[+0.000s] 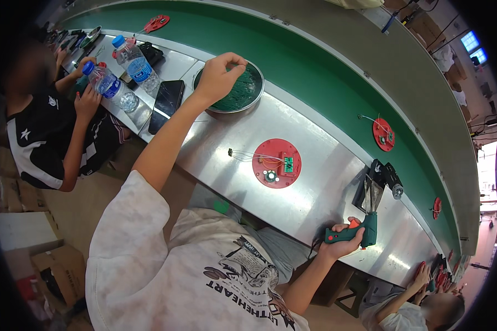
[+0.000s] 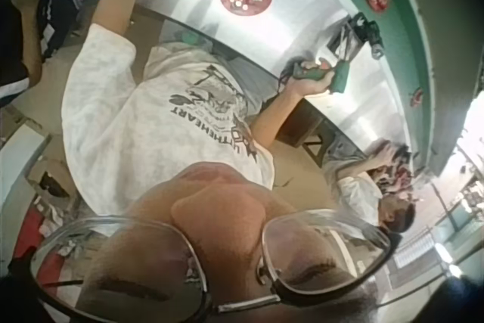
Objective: Soldering electronic components onto circuit boards on an assembly line.
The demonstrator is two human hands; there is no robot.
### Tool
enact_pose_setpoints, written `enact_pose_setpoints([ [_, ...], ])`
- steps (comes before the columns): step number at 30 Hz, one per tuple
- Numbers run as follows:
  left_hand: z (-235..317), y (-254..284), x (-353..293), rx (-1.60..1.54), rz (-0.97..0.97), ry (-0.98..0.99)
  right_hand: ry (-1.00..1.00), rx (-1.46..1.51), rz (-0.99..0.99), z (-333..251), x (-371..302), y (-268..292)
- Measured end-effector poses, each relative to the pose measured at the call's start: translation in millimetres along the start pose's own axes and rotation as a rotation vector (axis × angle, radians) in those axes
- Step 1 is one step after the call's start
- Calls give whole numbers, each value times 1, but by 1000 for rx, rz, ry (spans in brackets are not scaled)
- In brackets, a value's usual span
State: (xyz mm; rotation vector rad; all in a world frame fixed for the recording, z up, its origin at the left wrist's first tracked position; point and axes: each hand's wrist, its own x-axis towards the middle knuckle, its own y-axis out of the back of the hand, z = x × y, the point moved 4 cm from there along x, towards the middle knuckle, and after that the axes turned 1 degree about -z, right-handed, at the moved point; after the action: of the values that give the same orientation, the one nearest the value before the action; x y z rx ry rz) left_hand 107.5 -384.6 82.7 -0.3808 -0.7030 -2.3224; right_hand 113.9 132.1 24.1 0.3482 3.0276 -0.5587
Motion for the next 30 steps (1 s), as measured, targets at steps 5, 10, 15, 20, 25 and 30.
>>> enact_pose_setpoints([
  [5,0,0,-3,2,0,-50,2,-17,-4,0,0,-4],
  [10,10,0,-8,-178,-74,62,10,-10,44,-2,-2,-13],
  [15,22,6,-7,147,-95,-10,23,-29,29,1,0,-8],
  [20,15,1,-6,178,-134,-17,30,-33,-6,5,3,-2],
  [25,1,-8,-4,301,-120,-203,20,-57,25,8,5,-1],
  [30,-9,-33,4,328,-167,124,36,-69,33,3,3,-9],
])
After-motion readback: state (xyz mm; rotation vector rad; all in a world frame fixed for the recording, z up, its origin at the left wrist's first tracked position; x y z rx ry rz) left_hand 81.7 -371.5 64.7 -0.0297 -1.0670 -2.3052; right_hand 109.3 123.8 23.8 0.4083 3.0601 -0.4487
